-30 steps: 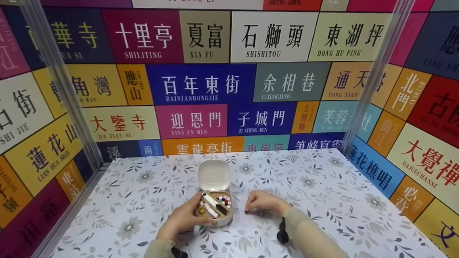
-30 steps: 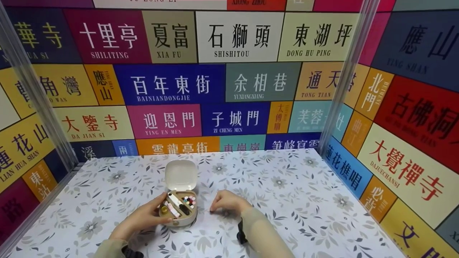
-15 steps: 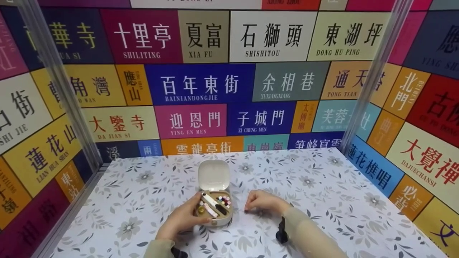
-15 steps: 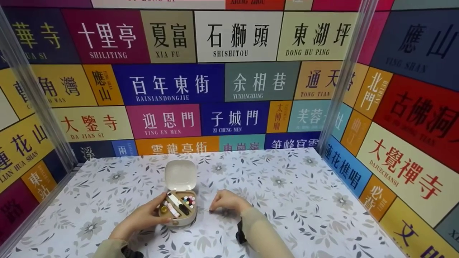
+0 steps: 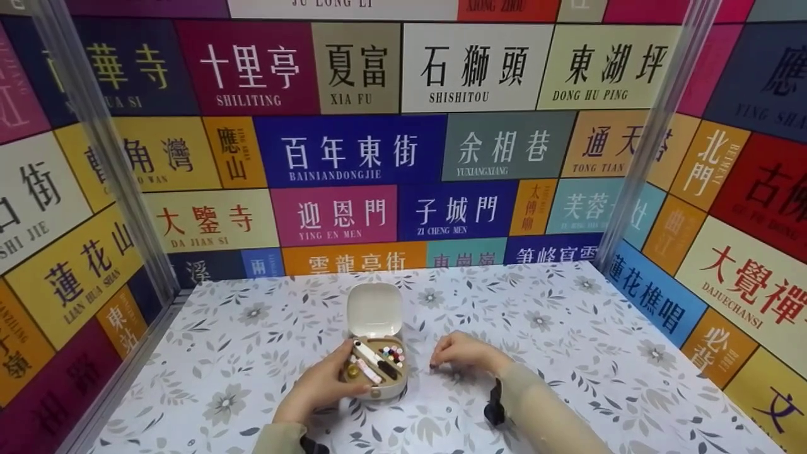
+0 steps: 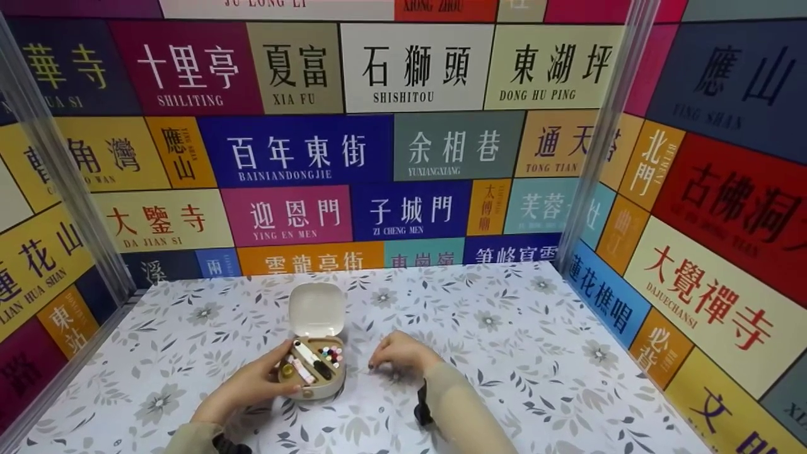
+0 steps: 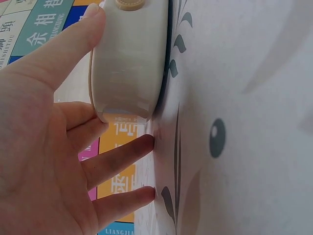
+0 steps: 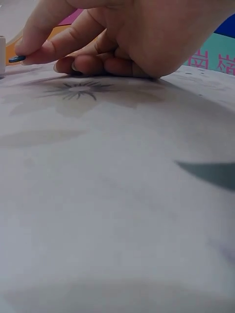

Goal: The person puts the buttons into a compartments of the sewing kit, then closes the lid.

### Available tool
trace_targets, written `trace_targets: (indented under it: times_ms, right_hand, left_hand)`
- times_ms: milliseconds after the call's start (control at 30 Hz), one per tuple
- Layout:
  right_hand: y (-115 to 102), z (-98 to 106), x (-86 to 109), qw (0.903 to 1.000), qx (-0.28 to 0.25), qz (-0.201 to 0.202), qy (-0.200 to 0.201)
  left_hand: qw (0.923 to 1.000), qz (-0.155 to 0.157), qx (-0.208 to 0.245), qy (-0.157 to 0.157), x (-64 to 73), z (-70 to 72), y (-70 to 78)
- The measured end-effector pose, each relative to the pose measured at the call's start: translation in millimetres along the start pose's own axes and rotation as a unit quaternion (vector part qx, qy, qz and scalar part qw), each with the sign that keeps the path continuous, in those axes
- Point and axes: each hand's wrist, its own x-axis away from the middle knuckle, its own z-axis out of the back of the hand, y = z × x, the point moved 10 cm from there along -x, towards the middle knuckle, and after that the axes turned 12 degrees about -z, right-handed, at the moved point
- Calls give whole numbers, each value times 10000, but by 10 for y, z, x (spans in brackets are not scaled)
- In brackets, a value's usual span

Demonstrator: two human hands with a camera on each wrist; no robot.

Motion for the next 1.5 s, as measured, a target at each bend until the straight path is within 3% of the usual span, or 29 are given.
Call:
trace_targets:
  times_ms: [633, 867, 1267, 1500]
  right_hand:
    - [-139, 82, -121, 9993, -274, -162, -215]
    - [-181, 112, -152, 9998, -124, -157, -42]
    - [-219, 73, -194, 9990, -290, -215, 260]
    - [-277, 78, -232, 9982, -370, -203, 418]
  left_hand:
    - [10000, 11, 21, 57, 34, 28, -29]
    - [9999, -160, 11, 56, 25, 23, 4]
    - [10000, 16, 97, 7, 18, -16, -53]
    - [9999, -134, 51, 41, -6, -11, -26]
